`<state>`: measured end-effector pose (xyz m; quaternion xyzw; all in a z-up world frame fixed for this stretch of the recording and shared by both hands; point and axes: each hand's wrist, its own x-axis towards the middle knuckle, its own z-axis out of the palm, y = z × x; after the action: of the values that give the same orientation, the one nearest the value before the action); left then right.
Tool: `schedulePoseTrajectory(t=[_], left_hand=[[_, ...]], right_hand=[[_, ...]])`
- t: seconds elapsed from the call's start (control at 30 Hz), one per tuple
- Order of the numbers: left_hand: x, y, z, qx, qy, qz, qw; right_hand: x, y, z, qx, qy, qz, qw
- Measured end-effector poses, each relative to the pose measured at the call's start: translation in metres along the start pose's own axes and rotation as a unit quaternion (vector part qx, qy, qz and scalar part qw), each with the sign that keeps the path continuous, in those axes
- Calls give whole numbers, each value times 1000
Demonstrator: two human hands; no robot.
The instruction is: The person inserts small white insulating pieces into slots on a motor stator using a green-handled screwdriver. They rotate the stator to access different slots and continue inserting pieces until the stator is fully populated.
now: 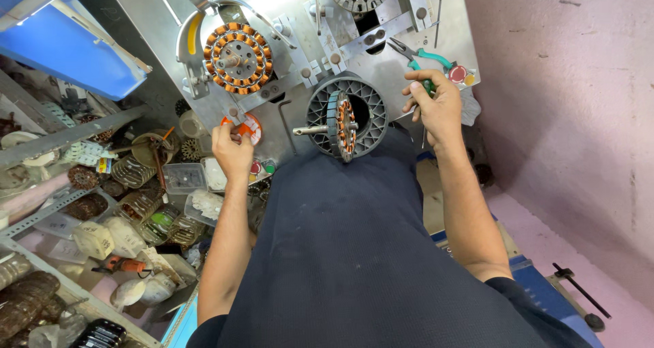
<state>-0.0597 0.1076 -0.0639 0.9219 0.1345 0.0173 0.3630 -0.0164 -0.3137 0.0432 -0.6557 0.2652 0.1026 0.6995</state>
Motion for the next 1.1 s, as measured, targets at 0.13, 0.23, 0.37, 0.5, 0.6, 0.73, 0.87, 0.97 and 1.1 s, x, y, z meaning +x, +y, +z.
schedulePoseTrajectory(t=[0.13, 0.23, 0.37, 0.5, 0.6, 0.73, 0.87, 0.97, 1.1], left_hand=[[3, 1, -3, -4, -27, -3, 1000], [4, -1, -7, -24, -39, -4, 999], [6, -2, -11, 13, -59, 25, 998], [6, -1, -14, 68, -63, 56, 994], [5, -3, -17, 91, -46, 79, 992], [4, -10, -21, 82, -28, 119, 989], [1, -12, -23, 39, -2, 103, 994], [1, 0, -29, -62, 24, 32, 997], [-5, 35, -48, -334, 34, -61, 940]], right_hand=[[-1, -2, 2, -1, 5, -1, 1000], [-2, -2, 5, -8, 4, -5, 1000], [-5, -4, 7, -26, 8, -7, 1000], [-12, -7, 8, -32, 19, -10, 999], [-17, -12, 13, -28, 19, -18, 999], [-28, -17, 24, -39, 23, -40, 998], [-46, -24, 39, -41, 32, -75, 996], [-65, -32, 48, -44, 44, -109, 992], [-106, -49, 65, -54, 52, -162, 984]])
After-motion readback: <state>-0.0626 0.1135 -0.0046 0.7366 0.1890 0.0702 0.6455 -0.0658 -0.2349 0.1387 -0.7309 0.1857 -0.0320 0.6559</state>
